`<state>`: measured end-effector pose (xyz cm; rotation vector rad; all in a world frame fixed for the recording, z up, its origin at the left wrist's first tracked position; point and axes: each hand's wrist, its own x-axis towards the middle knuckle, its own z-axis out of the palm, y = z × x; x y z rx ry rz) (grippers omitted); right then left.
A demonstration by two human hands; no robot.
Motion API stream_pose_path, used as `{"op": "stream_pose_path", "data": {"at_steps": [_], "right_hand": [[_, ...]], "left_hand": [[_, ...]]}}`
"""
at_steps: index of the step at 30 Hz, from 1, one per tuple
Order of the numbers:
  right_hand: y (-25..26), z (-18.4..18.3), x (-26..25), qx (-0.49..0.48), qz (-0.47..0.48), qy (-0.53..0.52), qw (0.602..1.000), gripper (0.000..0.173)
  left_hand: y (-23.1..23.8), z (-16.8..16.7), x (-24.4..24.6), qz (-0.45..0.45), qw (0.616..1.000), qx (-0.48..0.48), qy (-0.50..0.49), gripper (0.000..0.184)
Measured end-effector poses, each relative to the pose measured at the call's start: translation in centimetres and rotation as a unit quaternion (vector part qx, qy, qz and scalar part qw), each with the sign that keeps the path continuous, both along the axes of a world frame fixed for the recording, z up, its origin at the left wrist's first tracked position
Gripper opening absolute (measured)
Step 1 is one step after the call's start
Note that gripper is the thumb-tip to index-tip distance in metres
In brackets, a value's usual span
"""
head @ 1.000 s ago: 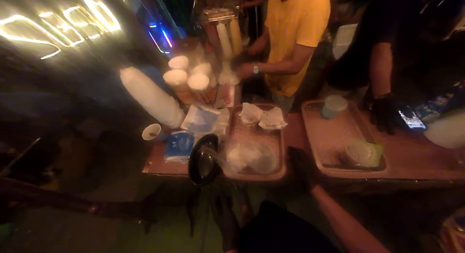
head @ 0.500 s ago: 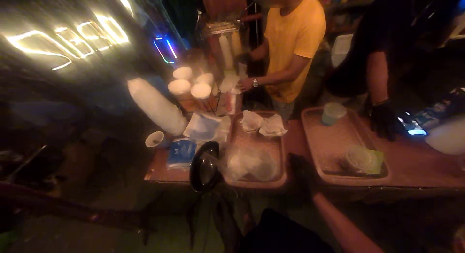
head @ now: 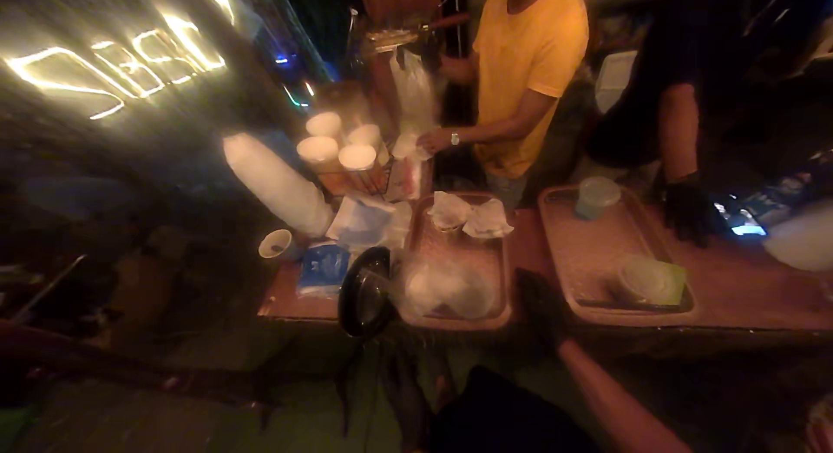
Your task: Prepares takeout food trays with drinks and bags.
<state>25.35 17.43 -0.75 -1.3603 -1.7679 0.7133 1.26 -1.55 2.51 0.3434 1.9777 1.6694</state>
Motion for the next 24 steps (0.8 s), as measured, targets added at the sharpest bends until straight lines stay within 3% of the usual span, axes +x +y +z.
{"op": "stream_pose_path", "data": {"at_steps": [9,13,19,24], "right_hand": [[-0.6,2.8,-0.7,-0.053,-0.002,0.014,0.998,0.037],[0.0,0.0,0.1,-0.004,0.016,0.009,1.0,0.039],[0.1,0.3,0.1,-0.017,0.005,-0.028,0.999,0.039],[0.4,1.1,0.0,-0.111,-0.01,0.052,0.992,0.04]], "left_hand": [[0.2,0.0,0.0,0.011,1.0,0.021,-0.006,0.041],[0.1,-0.1,-0.1,0.007,1.0,0.03,0.006,0.037],[0.0,0.4,-0.3,0.019,1.0,-0.009,0.005,0.039],[-0.1,2.1,-1.5,0.05,0.998,-0.013,0.036,0.035]]}}
